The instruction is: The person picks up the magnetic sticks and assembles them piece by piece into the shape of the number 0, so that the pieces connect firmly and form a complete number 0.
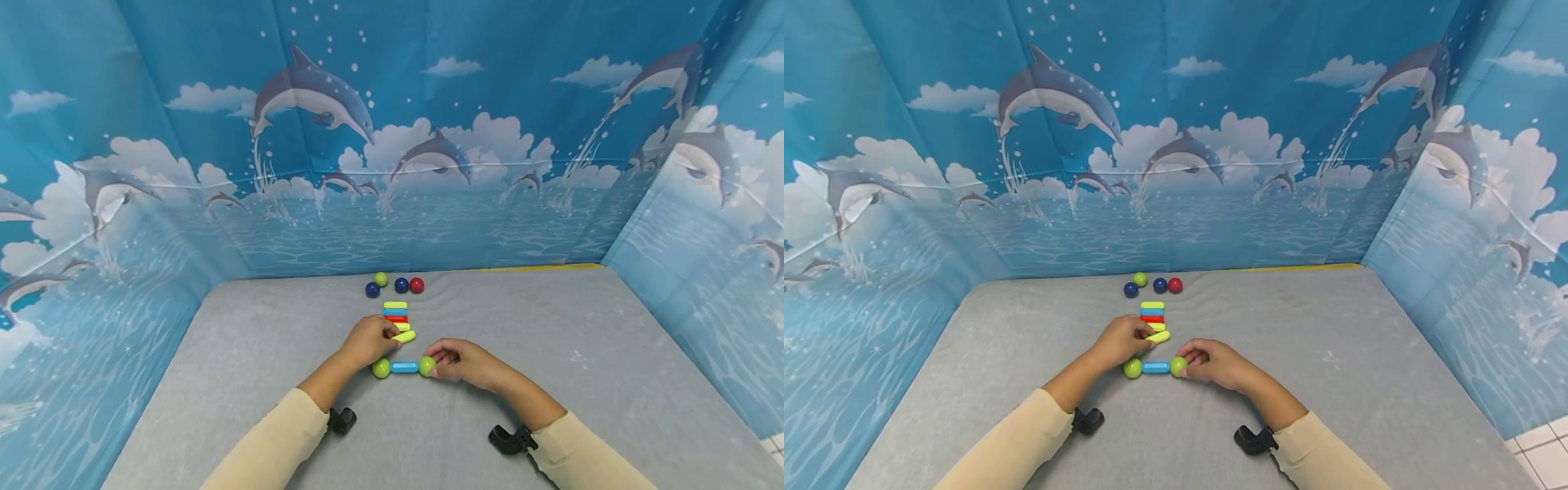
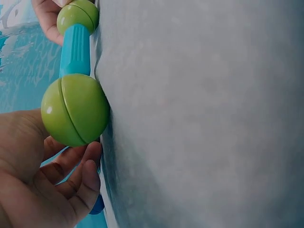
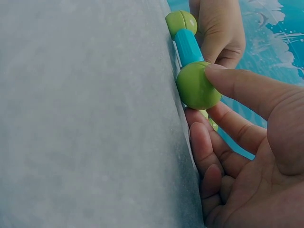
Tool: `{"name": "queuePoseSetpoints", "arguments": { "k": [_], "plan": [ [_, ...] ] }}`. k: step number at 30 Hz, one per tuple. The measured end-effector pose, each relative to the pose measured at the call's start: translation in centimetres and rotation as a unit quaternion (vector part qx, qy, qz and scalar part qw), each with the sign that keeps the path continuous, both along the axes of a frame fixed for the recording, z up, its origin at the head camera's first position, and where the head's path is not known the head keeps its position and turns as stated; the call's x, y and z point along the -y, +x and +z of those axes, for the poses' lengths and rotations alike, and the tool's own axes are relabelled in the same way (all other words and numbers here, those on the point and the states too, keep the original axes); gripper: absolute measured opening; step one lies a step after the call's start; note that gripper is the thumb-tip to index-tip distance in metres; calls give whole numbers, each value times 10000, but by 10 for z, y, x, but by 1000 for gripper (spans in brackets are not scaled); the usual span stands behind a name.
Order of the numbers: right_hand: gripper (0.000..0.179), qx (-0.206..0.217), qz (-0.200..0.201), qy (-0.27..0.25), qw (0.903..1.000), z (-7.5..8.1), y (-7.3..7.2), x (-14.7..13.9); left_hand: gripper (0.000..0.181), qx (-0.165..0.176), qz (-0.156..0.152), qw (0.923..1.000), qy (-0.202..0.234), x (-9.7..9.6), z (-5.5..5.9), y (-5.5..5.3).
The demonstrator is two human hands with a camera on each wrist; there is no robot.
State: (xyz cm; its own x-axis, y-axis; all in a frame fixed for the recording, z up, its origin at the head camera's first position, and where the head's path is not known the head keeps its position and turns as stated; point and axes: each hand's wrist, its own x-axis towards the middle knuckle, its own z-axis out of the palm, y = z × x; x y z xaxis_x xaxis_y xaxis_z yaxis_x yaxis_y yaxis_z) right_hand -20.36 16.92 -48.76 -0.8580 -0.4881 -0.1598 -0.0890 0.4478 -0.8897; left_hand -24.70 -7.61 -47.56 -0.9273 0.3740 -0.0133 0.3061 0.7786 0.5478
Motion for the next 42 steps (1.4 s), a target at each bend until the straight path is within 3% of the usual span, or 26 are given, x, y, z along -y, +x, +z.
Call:
{"name": "queuePoseSetpoints", "arguments": {
  "k": [7, 20, 25, 35, 42],
  "plan": [
    [29, 37, -25, -15, 10000, 1, 1, 0, 18, 10, -20, 9999, 157, 4, 0, 1],
    [29, -2, -44, 1, 10000, -1, -1, 0, 11, 337, 126, 9987, 364, 26, 0, 4],
    [29, 10, -49, 13, 10000, -1, -2, 0, 12, 335, 189, 9992, 89, 30, 6, 8],
    [29, 85, -53, -22, 9999, 2, 0, 1, 5, 182, 677, 9966, -421, 37, 13, 22],
    [29, 89, -27, -61, 9999, 3, 0, 0, 17, 461, 905, 9942, -361, 44, 18, 31]
  ]
}}
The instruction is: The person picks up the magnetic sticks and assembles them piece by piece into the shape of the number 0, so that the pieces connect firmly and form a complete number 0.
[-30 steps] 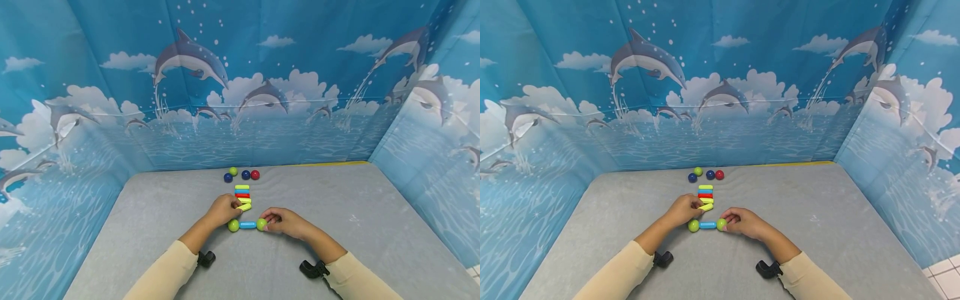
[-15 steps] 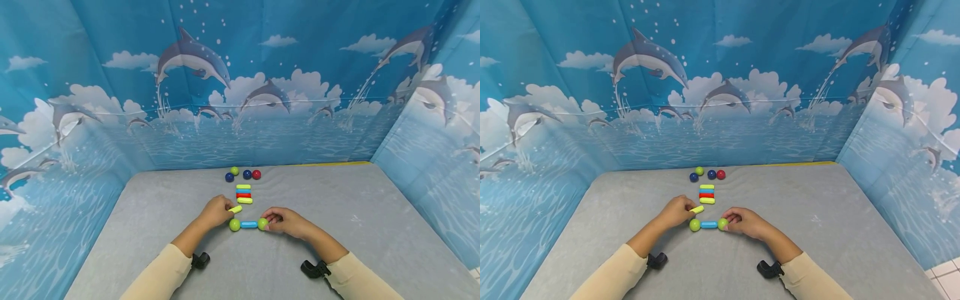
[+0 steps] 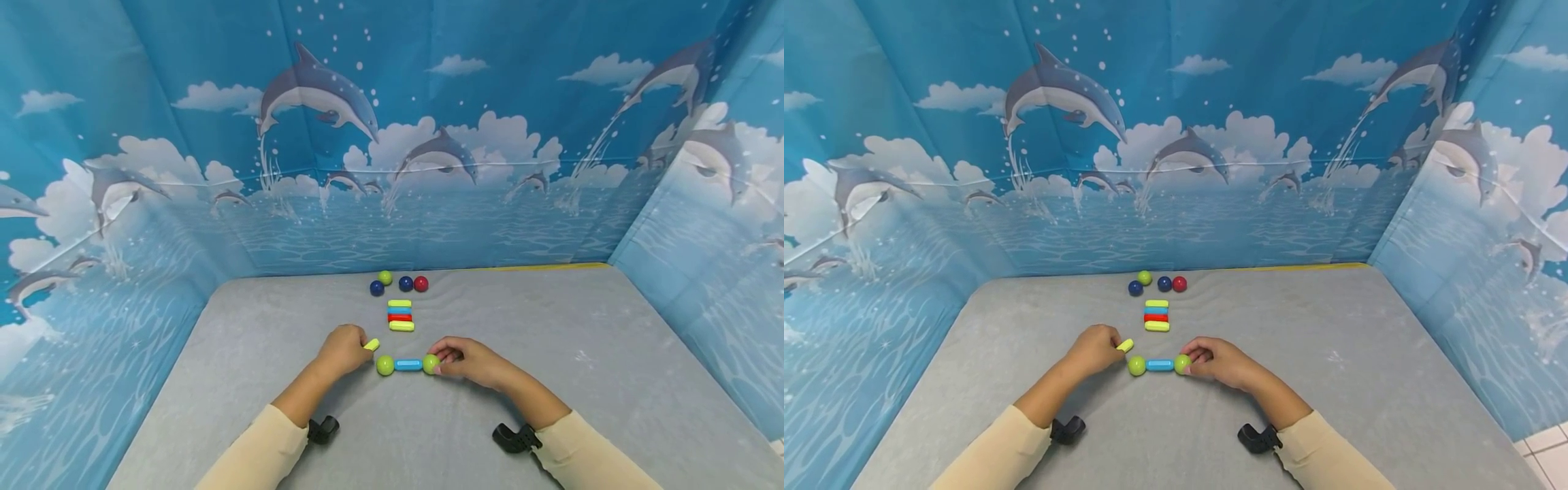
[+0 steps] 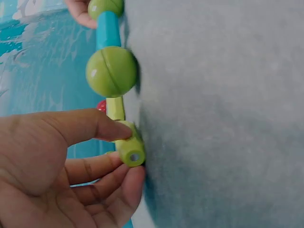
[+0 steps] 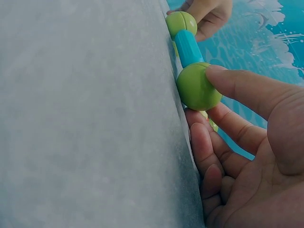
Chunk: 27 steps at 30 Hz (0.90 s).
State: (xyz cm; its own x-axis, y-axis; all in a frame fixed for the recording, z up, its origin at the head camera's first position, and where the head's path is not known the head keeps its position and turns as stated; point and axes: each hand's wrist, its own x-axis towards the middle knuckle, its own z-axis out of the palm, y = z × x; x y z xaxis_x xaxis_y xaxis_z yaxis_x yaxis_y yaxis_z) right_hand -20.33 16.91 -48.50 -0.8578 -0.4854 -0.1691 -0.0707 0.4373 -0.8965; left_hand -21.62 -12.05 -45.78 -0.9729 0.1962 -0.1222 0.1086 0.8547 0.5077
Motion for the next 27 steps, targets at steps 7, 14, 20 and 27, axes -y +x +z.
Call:
{"name": "queuePoseSetpoints", "arguments": {
  "k": [7, 14, 20, 27],
  "plan": [
    [29, -46, -15, -35, 10000, 1, 0, 0, 28, 624, 46, 9967, 517, 14, 2, 5],
    [28, -40, -43, -49, 10000, 1, 1, 0, 9, 1380, 224, 9824, 1238, 23, 2, 15],
    [28, -61, -123, -5, 9999, 0, 1, 0, 12, 1879, 179, 9642, 1862, 25, 3, 26],
    [29, -88, -166, 45, 9998, -1, 0, 1, 15, 2147, -141, 9497, 2278, 22, 4, 39]
  ]
}}
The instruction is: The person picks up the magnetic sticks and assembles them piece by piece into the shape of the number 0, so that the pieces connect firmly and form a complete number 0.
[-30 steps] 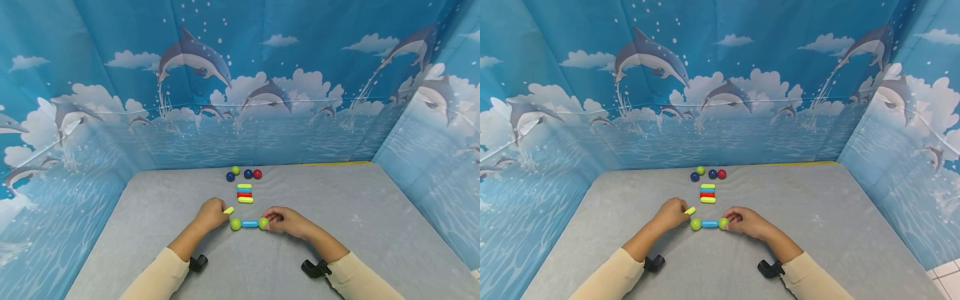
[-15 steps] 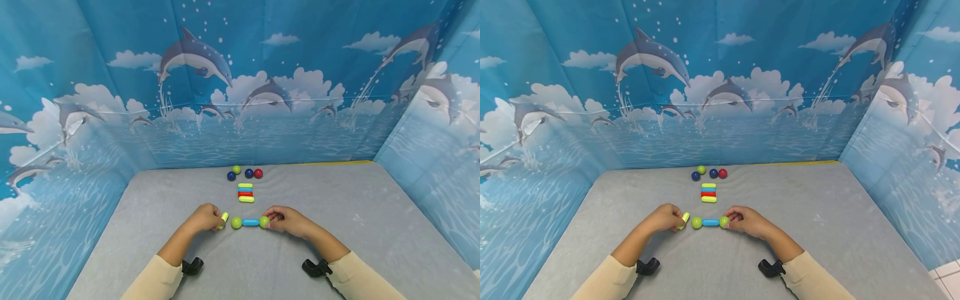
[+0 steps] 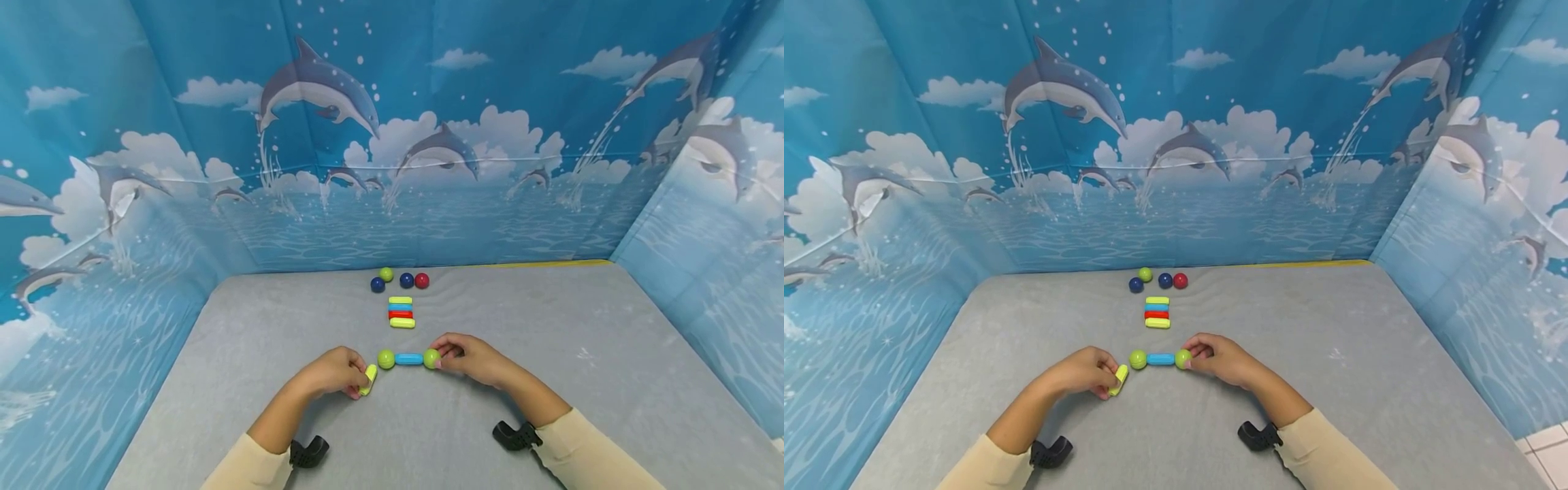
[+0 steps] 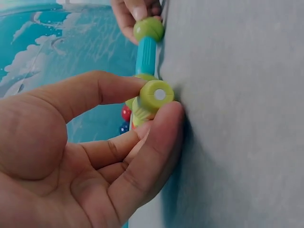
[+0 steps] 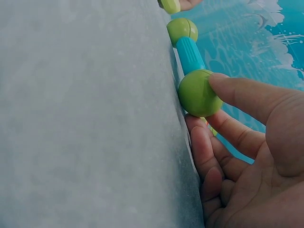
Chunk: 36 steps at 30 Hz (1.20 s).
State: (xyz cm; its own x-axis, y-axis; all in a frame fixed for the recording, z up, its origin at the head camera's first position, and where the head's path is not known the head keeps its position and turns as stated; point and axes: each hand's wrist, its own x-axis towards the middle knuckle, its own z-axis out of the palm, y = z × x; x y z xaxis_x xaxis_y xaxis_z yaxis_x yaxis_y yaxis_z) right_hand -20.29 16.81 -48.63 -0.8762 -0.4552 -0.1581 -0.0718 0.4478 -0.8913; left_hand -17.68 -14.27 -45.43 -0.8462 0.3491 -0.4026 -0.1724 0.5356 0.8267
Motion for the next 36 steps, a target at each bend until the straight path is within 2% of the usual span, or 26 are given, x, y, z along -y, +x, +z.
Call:
{"name": "queuePoseSetpoints", "arguments": {
  "k": [6, 13, 19, 36],
  "plan": [
    [30, -8, 9, 39, 10000, 0, -1, 1, 14, 223, -44, 9995, 231, -11, -2, 7],
    [28, -55, 61, 92, 9999, -2, 0, 0, 14, 211, 134, 9988, 430, -18, -8, 6],
    [28, -96, 79, 116, 9999, -4, 0, 0, 19, 347, 62, 9969, 703, -18, -12, 5],
    [27, -118, -6, 145, 9998, -3, 1, 1, 19, 417, 20, 9963, 756, -16, -17, 3]
  ]
}}
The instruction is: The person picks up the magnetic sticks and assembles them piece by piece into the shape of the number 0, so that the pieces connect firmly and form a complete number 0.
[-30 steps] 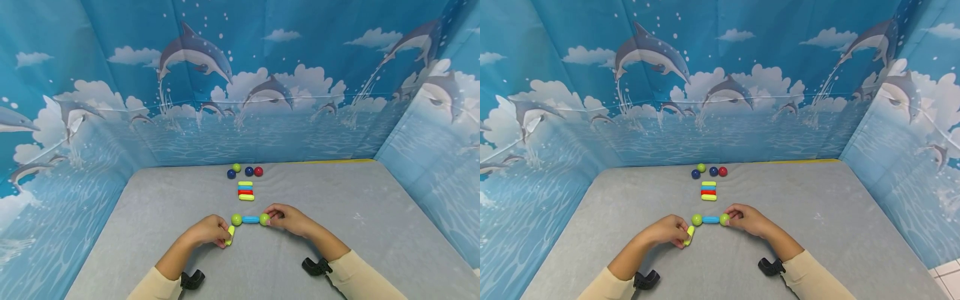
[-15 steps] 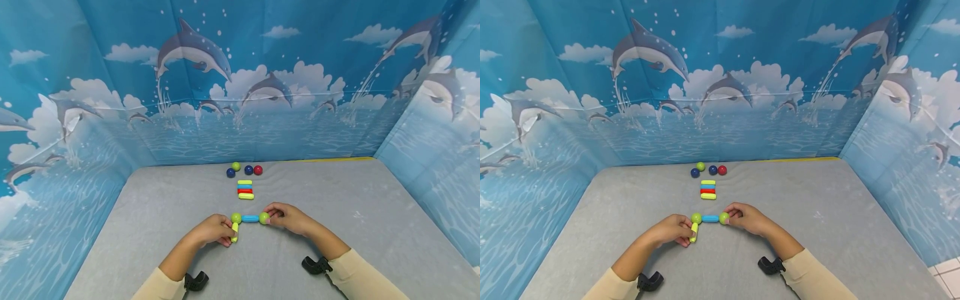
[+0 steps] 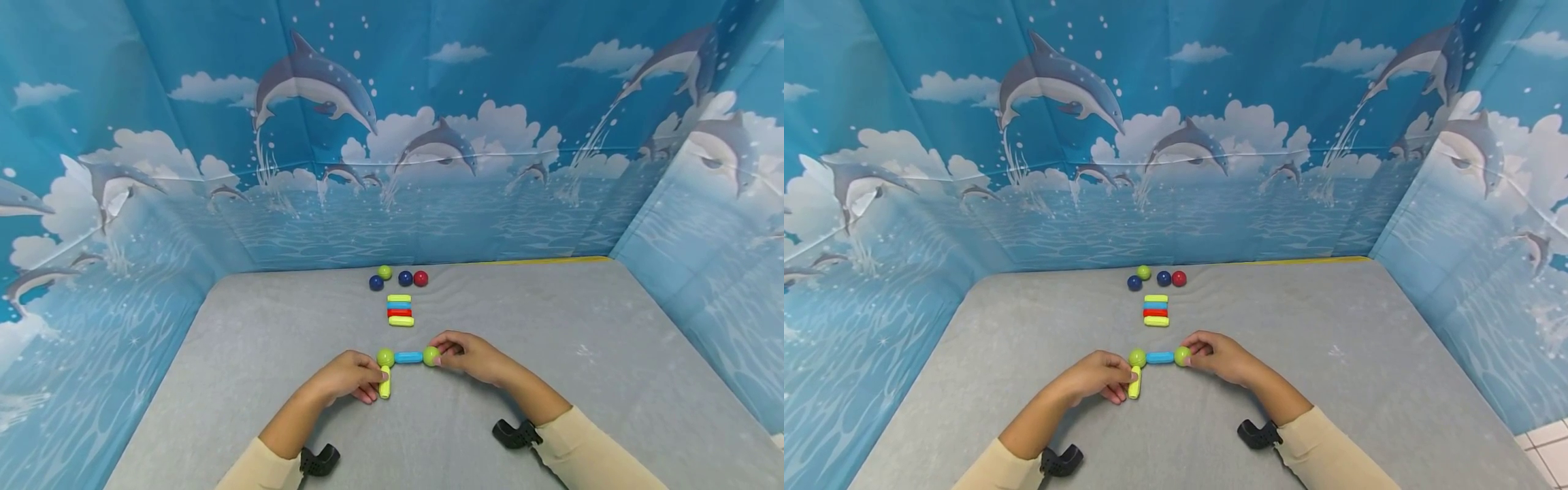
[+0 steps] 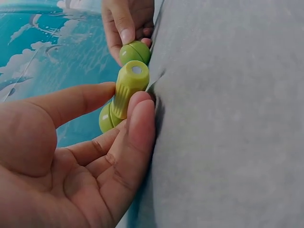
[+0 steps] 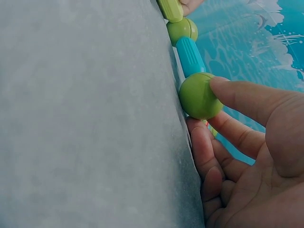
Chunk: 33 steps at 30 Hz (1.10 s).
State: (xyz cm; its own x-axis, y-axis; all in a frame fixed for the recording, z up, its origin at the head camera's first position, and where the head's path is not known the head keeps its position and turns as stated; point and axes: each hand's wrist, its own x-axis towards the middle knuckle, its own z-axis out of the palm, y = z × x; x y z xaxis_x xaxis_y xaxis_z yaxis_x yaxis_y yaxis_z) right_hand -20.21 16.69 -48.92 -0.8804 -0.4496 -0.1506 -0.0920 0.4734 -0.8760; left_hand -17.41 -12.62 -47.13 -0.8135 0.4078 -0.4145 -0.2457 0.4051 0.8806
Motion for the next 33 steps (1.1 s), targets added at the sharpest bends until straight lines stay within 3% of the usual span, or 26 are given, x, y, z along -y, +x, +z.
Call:
{"name": "queuePoseSetpoints", "arguments": {
  "k": [33],
  "plan": [
    [35, 49, -52, -172, 9998, -2, 0, -1, 18, -25, 6, 10000, 23, 1, -7, -2]
  ]
}}
